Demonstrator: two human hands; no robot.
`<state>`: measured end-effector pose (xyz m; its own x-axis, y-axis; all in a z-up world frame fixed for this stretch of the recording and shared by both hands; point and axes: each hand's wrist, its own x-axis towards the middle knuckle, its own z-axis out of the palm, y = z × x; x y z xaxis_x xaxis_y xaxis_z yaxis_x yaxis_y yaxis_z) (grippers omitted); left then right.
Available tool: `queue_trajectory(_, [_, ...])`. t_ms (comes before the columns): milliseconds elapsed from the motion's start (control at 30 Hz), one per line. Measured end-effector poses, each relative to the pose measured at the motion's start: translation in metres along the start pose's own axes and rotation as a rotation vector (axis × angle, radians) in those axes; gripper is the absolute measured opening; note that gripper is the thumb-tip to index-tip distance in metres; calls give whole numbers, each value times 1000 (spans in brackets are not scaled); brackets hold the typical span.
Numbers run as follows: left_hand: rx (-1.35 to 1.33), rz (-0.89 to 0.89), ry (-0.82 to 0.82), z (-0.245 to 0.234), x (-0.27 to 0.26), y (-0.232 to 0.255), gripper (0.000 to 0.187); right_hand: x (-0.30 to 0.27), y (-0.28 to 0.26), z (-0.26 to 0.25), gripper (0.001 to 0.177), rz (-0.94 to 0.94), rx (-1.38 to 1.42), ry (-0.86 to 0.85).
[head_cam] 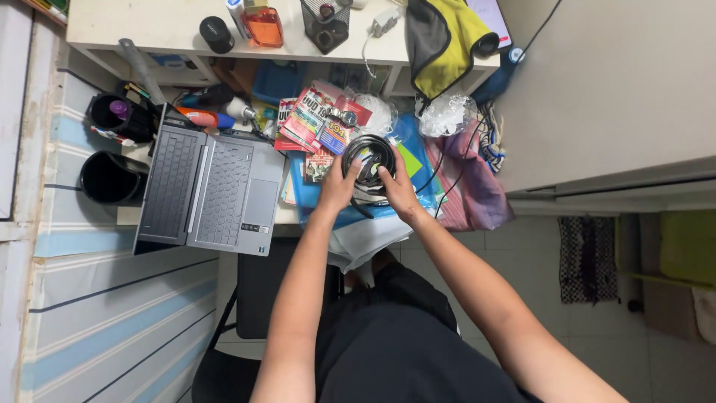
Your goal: The person organizes a cluttered desk by picking up and moving various items such as a cloth, a spray bottle, a coiled cable, a small container, and a remote control. They place some items on a nearby chair and others back on the desk.
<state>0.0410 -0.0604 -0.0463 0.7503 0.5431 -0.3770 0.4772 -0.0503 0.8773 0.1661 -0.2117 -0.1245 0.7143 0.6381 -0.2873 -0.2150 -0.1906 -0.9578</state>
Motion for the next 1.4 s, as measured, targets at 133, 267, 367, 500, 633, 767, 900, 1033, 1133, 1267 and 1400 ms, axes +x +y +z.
queue_trajectory(133, [39,-21,-92,2,9,-19,69,-11,-18,3,61,12,-141,21])
queue_trajectory(267, [59,-39,-124,27,61,-77,51,8,-13,-4,60,92,-281,-22])
queue_trajectory(367, [149,-68,-150,41,87,-90,51,32,11,-15,62,116,-419,-19])
queue_trajectory(500, [452,-27,-137,54,98,-83,54,42,8,-18,62,104,-639,-20])
queue_trajectory(633, [624,-11,-83,40,80,-39,53,69,51,-41,58,104,-978,-44])
queue_trajectory(767, [775,-8,-11,39,75,-21,62,67,47,-50,64,119,-1018,-112])
queue_trajectory(900, [645,-69,18,31,55,4,63,47,0,-54,69,79,-931,-153])
queue_trajectory(1033, [627,-85,37,9,43,18,61,48,-36,-54,62,-59,-872,-177])
queue_trajectory(1133, [574,-55,85,-12,40,23,54,48,-81,-42,58,-182,-824,-214])
queue_trajectory(1267, [447,67,233,-47,1,70,42,29,-163,-19,47,-475,-630,-262])
queue_trajectory(1400, [349,307,395,-87,-70,120,32,0,-234,-5,32,-869,-461,-321])
